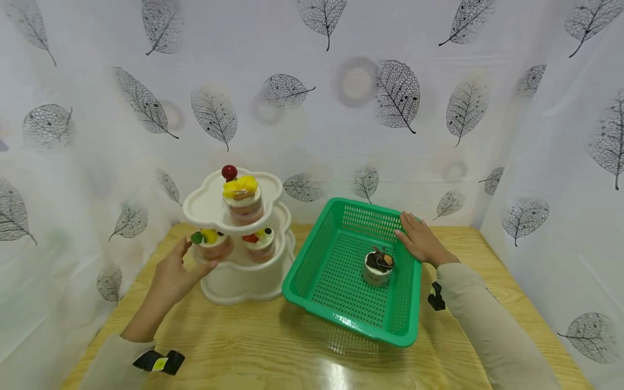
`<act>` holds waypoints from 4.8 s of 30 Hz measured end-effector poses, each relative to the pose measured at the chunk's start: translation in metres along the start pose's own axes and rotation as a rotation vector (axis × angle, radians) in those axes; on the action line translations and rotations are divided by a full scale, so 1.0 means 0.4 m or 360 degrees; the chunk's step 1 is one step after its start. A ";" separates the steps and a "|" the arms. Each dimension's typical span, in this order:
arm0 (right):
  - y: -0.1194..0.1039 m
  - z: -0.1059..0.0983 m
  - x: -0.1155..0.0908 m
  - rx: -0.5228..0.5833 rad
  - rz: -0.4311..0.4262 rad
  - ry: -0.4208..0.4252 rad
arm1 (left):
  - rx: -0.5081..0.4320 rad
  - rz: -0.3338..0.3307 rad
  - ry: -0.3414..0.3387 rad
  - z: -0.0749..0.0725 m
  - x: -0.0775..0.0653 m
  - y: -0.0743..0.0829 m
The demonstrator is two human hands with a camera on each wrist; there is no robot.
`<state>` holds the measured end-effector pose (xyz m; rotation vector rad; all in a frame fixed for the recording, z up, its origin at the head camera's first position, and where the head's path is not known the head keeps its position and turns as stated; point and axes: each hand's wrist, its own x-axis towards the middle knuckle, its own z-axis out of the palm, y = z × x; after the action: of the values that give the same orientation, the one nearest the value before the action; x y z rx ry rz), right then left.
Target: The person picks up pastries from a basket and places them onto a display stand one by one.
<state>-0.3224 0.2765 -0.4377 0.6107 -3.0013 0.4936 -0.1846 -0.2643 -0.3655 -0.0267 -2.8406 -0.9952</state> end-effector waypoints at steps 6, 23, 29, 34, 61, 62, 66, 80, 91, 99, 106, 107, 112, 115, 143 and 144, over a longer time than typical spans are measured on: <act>-0.004 0.003 -0.001 0.0014 -0.0001 0.0000 | 0.0069 0.0046 -0.0345 -0.028 -0.034 -0.002; 0.002 0.000 0.002 0.0008 0.0007 0.0005 | -0.0747 0.0593 -0.1234 0.125 0.002 0.162; 0.004 -0.002 0.005 -0.0004 0.0003 -0.0005 | -0.0825 0.0608 -0.1260 0.209 0.066 0.285; 0.005 -0.001 0.006 -0.0022 -0.0004 -0.0008 | -0.0903 0.0532 -0.1212 0.274 0.111 0.373; 0.001 -0.006 0.004 0.0005 0.0019 -0.0032 | -0.0778 0.0227 -0.1147 0.599 0.281 0.483; 0.001 -0.007 0.004 0.0008 0.0021 -0.0028 | -0.0768 0.0212 -0.1150 0.609 0.279 0.482; 0.000 -0.006 0.004 0.0015 0.0016 -0.0013 | -0.0791 0.0150 -0.1188 0.642 0.268 0.472; -0.001 -0.002 0.004 0.0004 0.0014 -0.0004 | -0.0636 0.0131 -0.1193 0.682 0.259 0.451; -0.004 -0.004 0.001 0.0027 0.0010 -0.0009 | -0.0579 0.0108 -0.1140 0.695 0.260 0.450; -0.006 -0.002 0.007 0.0010 0.0012 -0.0003 | -0.0600 0.0124 -0.1138 0.687 0.264 0.446; -0.008 -0.004 0.007 0.0005 0.0022 0.0005 | -0.0602 0.0135 -0.1143 0.677 0.263 0.451; -0.007 -0.004 0.006 -0.0001 0.0025 0.0003 | -0.0599 0.0119 -0.1143 0.676 0.261 0.452; -0.008 -0.003 0.005 -0.0010 0.0023 -0.0007 | -0.0585 0.0049 -0.1110 0.670 0.258 0.452; -0.009 -0.003 0.006 -0.0002 0.0023 -0.0003 | -0.0606 0.0036 -0.1095 0.666 0.259 0.449; -0.006 -0.003 0.001 -0.0063 0.0008 -0.0086 | -0.0763 0.0338 -0.0973 0.480 0.268 0.485; -0.007 -0.003 0.001 -0.0058 0.0011 -0.0089 | -0.0788 0.0338 -0.0965 0.472 0.264 0.486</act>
<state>-0.3217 0.2744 -0.4355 0.6222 -3.0581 0.4284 -0.2997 0.0025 -0.3771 -0.7817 -2.8765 -1.8617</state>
